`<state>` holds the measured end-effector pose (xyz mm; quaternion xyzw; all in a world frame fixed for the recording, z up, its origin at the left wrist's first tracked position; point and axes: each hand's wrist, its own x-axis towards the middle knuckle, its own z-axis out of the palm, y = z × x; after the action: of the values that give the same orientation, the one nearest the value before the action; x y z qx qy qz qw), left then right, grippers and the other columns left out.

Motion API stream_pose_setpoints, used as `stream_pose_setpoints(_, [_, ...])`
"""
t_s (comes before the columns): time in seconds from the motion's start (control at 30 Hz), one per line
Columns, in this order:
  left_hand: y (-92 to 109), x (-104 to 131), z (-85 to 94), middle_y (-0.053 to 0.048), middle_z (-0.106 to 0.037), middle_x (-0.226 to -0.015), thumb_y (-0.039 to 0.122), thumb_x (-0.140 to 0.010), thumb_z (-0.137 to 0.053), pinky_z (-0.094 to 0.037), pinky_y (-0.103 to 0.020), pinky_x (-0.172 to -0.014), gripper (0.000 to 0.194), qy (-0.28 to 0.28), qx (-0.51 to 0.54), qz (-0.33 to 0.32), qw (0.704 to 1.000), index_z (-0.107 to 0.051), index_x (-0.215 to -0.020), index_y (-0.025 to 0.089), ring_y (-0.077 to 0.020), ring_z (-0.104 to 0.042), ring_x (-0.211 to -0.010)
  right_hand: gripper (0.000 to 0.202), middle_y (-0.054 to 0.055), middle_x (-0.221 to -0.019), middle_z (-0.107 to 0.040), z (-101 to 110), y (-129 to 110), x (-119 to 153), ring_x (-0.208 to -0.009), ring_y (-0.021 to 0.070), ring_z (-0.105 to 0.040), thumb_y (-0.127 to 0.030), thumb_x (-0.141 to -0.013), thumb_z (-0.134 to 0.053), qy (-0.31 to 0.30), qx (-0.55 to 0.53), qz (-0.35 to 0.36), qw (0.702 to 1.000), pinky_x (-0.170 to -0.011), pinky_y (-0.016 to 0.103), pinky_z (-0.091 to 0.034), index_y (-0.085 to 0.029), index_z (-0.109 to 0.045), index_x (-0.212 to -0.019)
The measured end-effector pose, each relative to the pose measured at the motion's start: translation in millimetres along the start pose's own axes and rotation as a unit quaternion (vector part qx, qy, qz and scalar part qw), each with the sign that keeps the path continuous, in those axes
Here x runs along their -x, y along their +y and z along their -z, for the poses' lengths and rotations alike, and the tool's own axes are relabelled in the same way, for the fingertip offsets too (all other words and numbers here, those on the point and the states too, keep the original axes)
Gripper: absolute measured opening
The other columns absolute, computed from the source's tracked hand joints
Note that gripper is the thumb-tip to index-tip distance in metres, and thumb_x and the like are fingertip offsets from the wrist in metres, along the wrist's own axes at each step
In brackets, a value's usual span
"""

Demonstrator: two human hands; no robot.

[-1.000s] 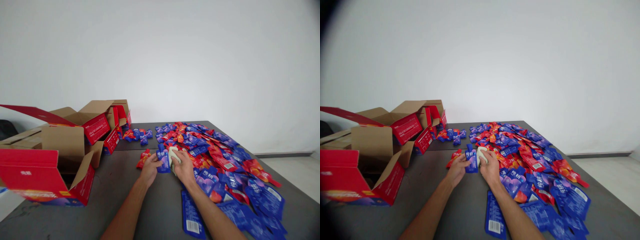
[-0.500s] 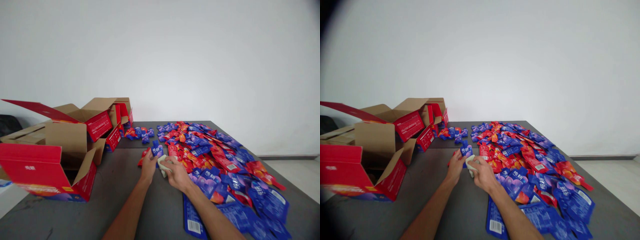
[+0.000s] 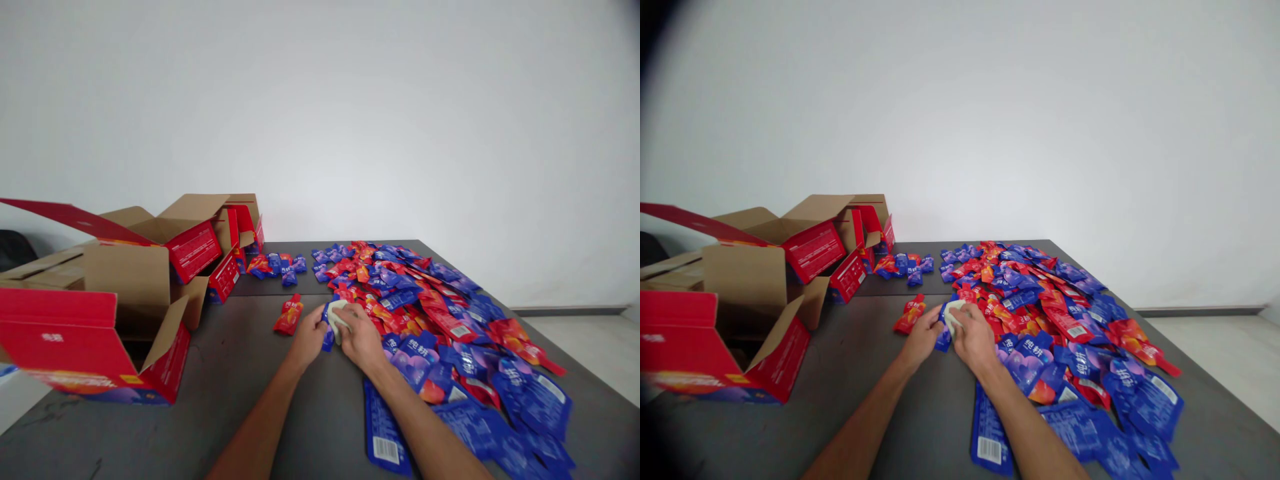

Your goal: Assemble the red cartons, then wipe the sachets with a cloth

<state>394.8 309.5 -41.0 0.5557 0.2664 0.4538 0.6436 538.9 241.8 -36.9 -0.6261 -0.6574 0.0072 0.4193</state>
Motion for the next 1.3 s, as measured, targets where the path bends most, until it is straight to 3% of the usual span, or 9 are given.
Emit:
stream_pose_setpoints(0.17, [-6, -5, 11.5, -0.01, -0.07, -0.112, 0.008, -0.069, -0.066, -0.042, -0.04, -0.101, 0.053, 0.074, -0.032, -0.015, 0.997, -0.065, -0.12, 0.023, -0.0256, -0.064, -0.106, 0.041, 0.007, -0.109, -0.064, 0, -12, 3, -0.096, 0.0207, -0.064, -0.012, -0.082, -0.054, -0.075, -0.027, 0.036, 0.996, -0.086, 0.034, -0.054, -0.028, -0.07, -0.116])
stream_pose_setpoints(0.3, [-2, -10, 25.7, -0.012, -0.065, -0.124, 0.014, -0.071, -0.068, -0.028, -0.041, -0.111, 0.049, 0.163, -0.156, -0.071, 0.972, -0.066, -0.119, 0.023, -0.0293, -0.053, -0.123, 0.036, 0.009, -0.108, -0.066, 1, -3, 0, -0.094, 0.0215, -0.066, -0.014, -0.082, -0.056, -0.039, -0.022, 0.006, 0.999, -0.086, 0.037, -0.055, -0.025, -0.072, -0.112])
stream_pose_setpoints(0.4, [1, -13, 43.3, -0.012, -0.064, -0.126, 0.018, -0.074, -0.067, -0.025, -0.041, -0.112, 0.048, 0.202, -0.241, -0.067, 0.947, -0.066, -0.121, 0.022, -0.0305, -0.051, -0.125, 0.033, 0.008, -0.105, -0.067, 2, 11, -4, -0.089, 0.0212, -0.067, -0.017, -0.082, -0.058, 0.013, 0.011, -0.028, 0.999, -0.084, 0.037, -0.056, -0.025, -0.073, -0.11])
stream_pose_setpoints(0.53, [2, -12, 56.3, -0.016, -0.062, -0.123, 0.023, -0.083, -0.057, -0.025, -0.051, -0.108, 0.033, 0.214, -0.438, -0.046, 0.872, -0.071, -0.112, 0.023, -0.0359, -0.046, -0.123, 0.029, 0.007, -0.099, -0.067, 4, 29, -7, -0.084, 0.0208, -0.066, -0.022, -0.082, -0.059, 0.058, 0.056, -0.07, 0.994, -0.08, 0.036, -0.056, -0.026, -0.073, -0.107])
stream_pose_setpoints(0.63, [-2, -12, 43.6, -0.018, -0.053, -0.138, 0.021, -0.088, -0.047, -0.02, -0.059, -0.109, 0.035, 0.205, -0.526, -0.069, 0.822, -0.073, -0.11, 0.023, -0.0404, -0.033, -0.133, 0.028, 0.007, -0.097, -0.066, 6, 35, -7, -0.083, 0.0202, -0.066, -0.023, -0.083, -0.06, 0.07, 0.078, -0.086, 0.991, -0.078, 0.033, -0.054, -0.025, -0.073, -0.107])
stream_pose_setpoints(0.83, [-29, -10, -2.2, -0.012, -0.049, -0.146, 0.027, -0.089, -0.049, -0.016, -0.056, -0.113, 0.047, -0.027, -0.432, -0.117, 0.894, -0.058, -0.135, 0.033, -0.037, -0.03, -0.141, 0.032, 0.009, -0.098, -0.066, 7, 35, -7, -0.086, 0.0214, -0.066, -0.024, -0.084, -0.058, 0.047, 0.112, -0.115, 0.986, -0.077, 0.031, -0.052, -0.023, -0.071, -0.114])
stream_pose_setpoints(1.0, [-41, -6, -6.9, -0.01, -0.057, -0.139, 0.024, -0.084, -0.053, -0.011, -0.058, -0.114, 0.042, -0.095, -0.409, -0.088, 0.903, -0.066, -0.123, 0.033, -0.0371, -0.024, -0.145, 0.032, 0.009, -0.097, -0.066, 4, 37, -6, -0.085, 0.0215, -0.066, -0.024, -0.083, -0.06, 0.048, 0.107, -0.106, 0.987, -0.076, 0.031, -0.051, -0.026, -0.071, -0.112])
stream_pose_setpoints(1.1, [-37, -8, -5.3, -0.006, -0.064, -0.13, 0.02, -0.082, -0.053, -0.016, -0.053, -0.114, 0.036, -0.103, -0.377, -0.09, 0.916, -0.072, -0.109, 0.032, -0.0333, -0.033, -0.14, 0.032, 0.01, -0.1, -0.066, 0, 38, -5, -0.087, 0.0231, -0.066, -0.025, -0.083, -0.059, 0.042, 0.104, -0.106, 0.988, -0.078, 0.034, -0.052, -0.026, -0.072, -0.112])
stream_pose_setpoints(1.3, [-36, -18, -4.1, -0.008, -0.074, -0.092, 0.026, -0.078, -0.06, -0.043, -0.038, -0.093, 0.017, -0.014, -0.29, -0.064, 0.955, -0.074, -0.088, 0.023, -0.0265, -0.062, -0.098, 0.037, 0.011, -0.108, -0.067, 3, 30, -6, -0.098, 0.0236, -0.065, -0.027, -0.084, -0.057, -0.016, 0.057, -0.148, 0.987, -0.091, 0.035, -0.049, -0.022, -0.07, -0.118])
